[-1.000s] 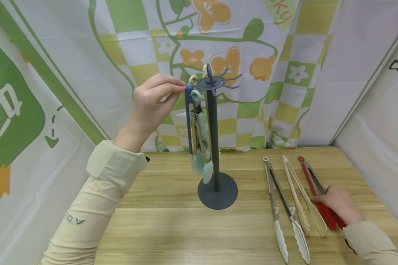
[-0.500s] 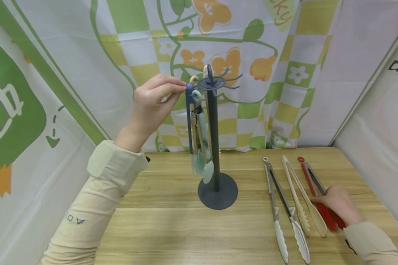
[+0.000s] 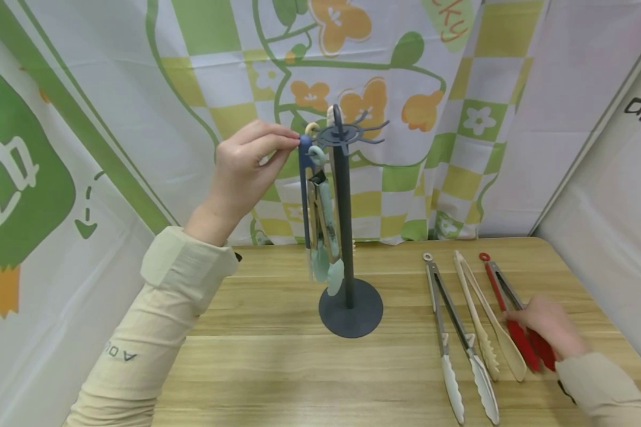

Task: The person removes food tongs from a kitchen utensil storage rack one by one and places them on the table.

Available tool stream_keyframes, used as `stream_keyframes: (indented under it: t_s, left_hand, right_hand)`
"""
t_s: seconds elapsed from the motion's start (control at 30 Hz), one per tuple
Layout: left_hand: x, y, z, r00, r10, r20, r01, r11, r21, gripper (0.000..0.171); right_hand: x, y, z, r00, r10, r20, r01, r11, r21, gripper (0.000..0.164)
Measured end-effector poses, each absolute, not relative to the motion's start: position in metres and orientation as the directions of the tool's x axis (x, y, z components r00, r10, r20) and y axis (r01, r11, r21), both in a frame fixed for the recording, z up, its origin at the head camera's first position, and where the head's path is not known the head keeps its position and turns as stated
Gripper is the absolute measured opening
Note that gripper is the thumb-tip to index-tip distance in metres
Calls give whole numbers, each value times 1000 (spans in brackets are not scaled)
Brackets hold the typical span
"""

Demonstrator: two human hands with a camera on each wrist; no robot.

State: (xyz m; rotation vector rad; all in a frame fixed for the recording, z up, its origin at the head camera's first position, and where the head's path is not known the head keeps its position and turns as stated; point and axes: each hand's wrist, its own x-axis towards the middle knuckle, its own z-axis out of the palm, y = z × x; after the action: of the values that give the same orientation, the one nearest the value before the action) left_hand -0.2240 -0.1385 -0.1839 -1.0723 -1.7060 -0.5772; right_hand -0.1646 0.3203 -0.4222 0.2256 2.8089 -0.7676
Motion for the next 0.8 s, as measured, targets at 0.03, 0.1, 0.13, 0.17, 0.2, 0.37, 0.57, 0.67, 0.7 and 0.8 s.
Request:
stream_keyframes:
  t_s: [0.03, 0.1, 0.13, 0.17, 0.2, 0.37, 0.57, 0.67, 0.7, 0.8]
  left_hand:
    - [-224, -138, -184, -112, 383, 917, 865, 492, -100, 6]
    - [-223, -138, -184, -117, 376, 919, 866, 491, -91, 7]
    - [-223, -138, -184, -119, 372, 920, 867, 491, -87, 7]
    - [-223, -138, -184, -122, 370, 921, 868, 490, -82, 7]
    - [-223, -137, -184, -124, 367, 922, 868, 489, -79, 7]
    - [-223, -137, -185, -124, 367, 922, 870, 487, -77, 7]
    - [-224, -137, -185, -125, 365, 923, 870, 487, -75, 6]
    - [-224, -137, -185, -126, 365, 922, 869, 490, -75, 6]
    - [-224, -137, -185, -125, 367, 922, 867, 492, -79, 6]
    - [-224, -137, -185, -124, 367, 922, 867, 492, -79, 7]
  right_hand:
    - [-165, 320, -420, -969, 82, -235, 190, 856, -482, 39]
    - [-168, 320, -414, -975, 73, -209, 165, 870, -464, 40]
    - [-170, 319, -411, -980, 67, -189, 147, 881, -451, 43]
    - [-172, 319, -408, -983, 60, -171, 130, 891, -434, 47]
    - [-173, 318, -405, -986, 60, -153, 120, 900, -419, 52]
    - [-179, 310, -392, -990, 46, -133, 97, 911, -401, 71]
    - [-180, 296, -378, -997, 34, -72, 62, 899, -433, 70]
    - [-182, 289, -370, -1000, 16, 0, 14, 897, -442, 67]
    - [-183, 287, -368, -1000, 6, 29, -8, 894, -449, 65]
    - [-185, 281, -362, -995, -17, 100, -62, 880, -470, 62]
